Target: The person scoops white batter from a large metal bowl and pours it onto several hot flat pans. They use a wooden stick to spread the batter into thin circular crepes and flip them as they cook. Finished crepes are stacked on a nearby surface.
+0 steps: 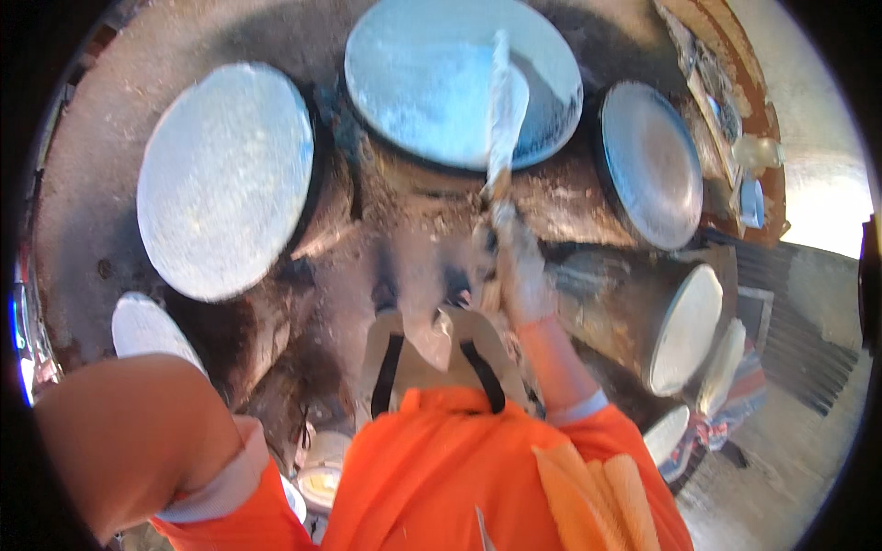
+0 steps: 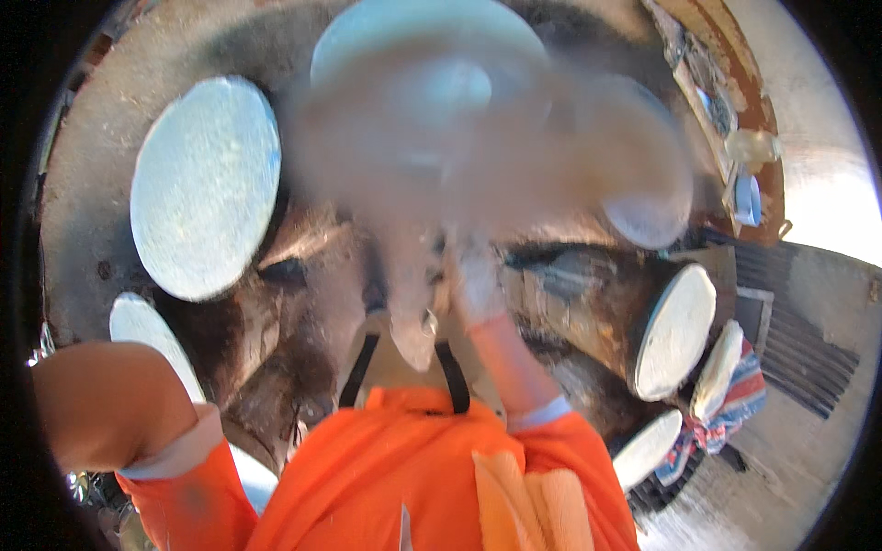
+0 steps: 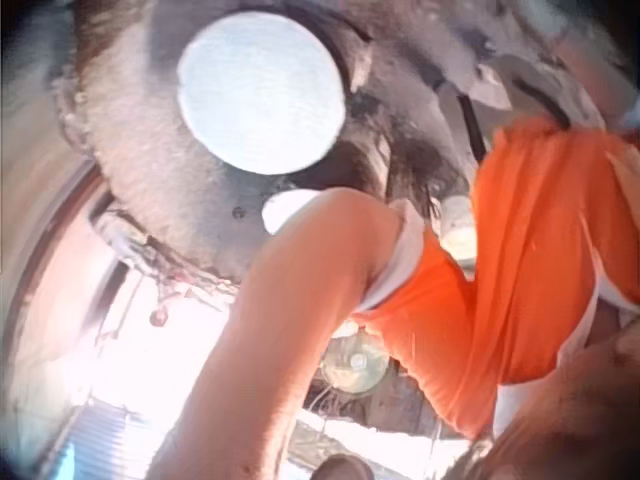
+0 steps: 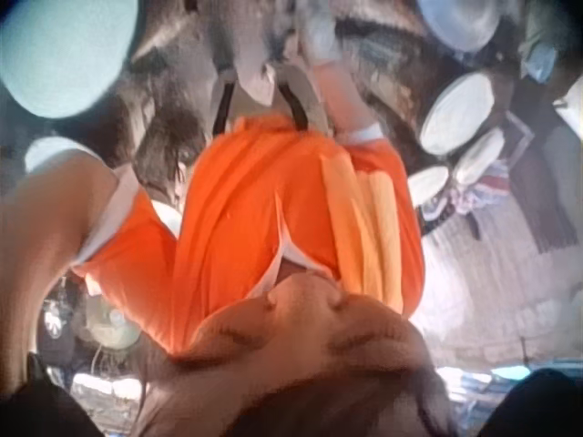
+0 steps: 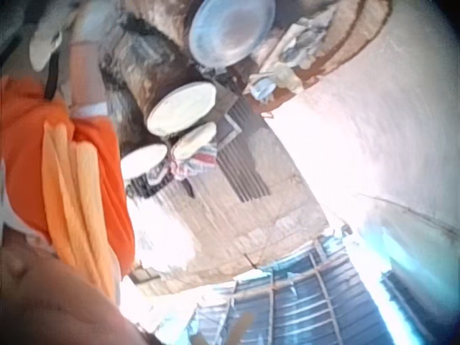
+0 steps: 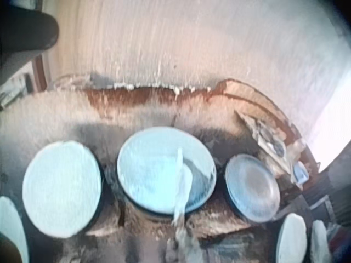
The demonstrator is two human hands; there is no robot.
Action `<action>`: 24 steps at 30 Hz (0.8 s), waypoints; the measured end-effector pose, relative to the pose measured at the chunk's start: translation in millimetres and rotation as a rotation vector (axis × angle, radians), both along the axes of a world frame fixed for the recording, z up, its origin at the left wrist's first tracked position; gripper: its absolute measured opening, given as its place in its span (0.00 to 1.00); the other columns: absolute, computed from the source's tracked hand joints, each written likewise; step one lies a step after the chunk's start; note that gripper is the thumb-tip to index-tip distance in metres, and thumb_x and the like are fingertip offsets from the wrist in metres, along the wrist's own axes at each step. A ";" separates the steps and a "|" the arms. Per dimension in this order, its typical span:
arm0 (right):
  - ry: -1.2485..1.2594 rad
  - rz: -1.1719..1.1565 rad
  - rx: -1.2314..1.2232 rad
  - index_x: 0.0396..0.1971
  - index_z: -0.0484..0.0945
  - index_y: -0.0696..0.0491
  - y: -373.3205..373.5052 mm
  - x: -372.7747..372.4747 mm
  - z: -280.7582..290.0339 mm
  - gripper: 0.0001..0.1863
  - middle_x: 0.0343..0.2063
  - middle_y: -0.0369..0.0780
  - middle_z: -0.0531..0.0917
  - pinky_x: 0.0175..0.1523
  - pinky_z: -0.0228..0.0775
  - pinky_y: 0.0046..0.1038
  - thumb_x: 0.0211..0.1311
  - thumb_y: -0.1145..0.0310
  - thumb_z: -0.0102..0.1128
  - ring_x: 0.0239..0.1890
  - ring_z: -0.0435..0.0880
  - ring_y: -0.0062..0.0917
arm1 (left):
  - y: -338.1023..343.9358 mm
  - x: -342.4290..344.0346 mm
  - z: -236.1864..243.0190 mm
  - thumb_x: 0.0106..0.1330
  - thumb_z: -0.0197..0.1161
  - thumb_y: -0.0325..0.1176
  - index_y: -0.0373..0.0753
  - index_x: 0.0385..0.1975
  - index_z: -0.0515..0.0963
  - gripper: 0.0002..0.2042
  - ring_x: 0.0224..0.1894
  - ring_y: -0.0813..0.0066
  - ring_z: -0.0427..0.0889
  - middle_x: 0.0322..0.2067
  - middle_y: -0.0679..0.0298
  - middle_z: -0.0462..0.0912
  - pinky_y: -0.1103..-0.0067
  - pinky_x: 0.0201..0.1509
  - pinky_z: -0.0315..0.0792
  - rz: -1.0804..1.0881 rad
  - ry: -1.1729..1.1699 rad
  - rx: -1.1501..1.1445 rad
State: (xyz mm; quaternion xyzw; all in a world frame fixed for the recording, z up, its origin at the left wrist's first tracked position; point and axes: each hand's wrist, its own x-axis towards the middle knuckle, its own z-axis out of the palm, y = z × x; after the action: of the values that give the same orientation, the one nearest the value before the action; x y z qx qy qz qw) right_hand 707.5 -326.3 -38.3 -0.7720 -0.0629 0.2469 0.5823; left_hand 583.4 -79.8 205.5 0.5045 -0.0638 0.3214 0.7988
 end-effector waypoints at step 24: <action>0.019 0.036 0.094 0.33 0.76 0.57 -117.1 39.1 -53.8 0.20 0.17 0.34 0.74 0.27 0.64 0.22 0.63 0.53 0.47 0.22 0.68 0.17 | -45.6 47.9 -91.7 0.69 0.42 0.41 0.41 0.55 0.61 0.18 0.04 0.86 0.50 0.12 0.69 0.60 0.86 0.06 0.47 0.064 0.749 -0.147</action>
State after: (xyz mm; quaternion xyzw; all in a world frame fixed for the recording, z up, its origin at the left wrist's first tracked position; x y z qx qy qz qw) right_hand 746.7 -443.4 -92.2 -0.7402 -0.0828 0.2614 0.6139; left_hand 631.3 -125.4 113.8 0.5302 0.2715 0.1430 0.7903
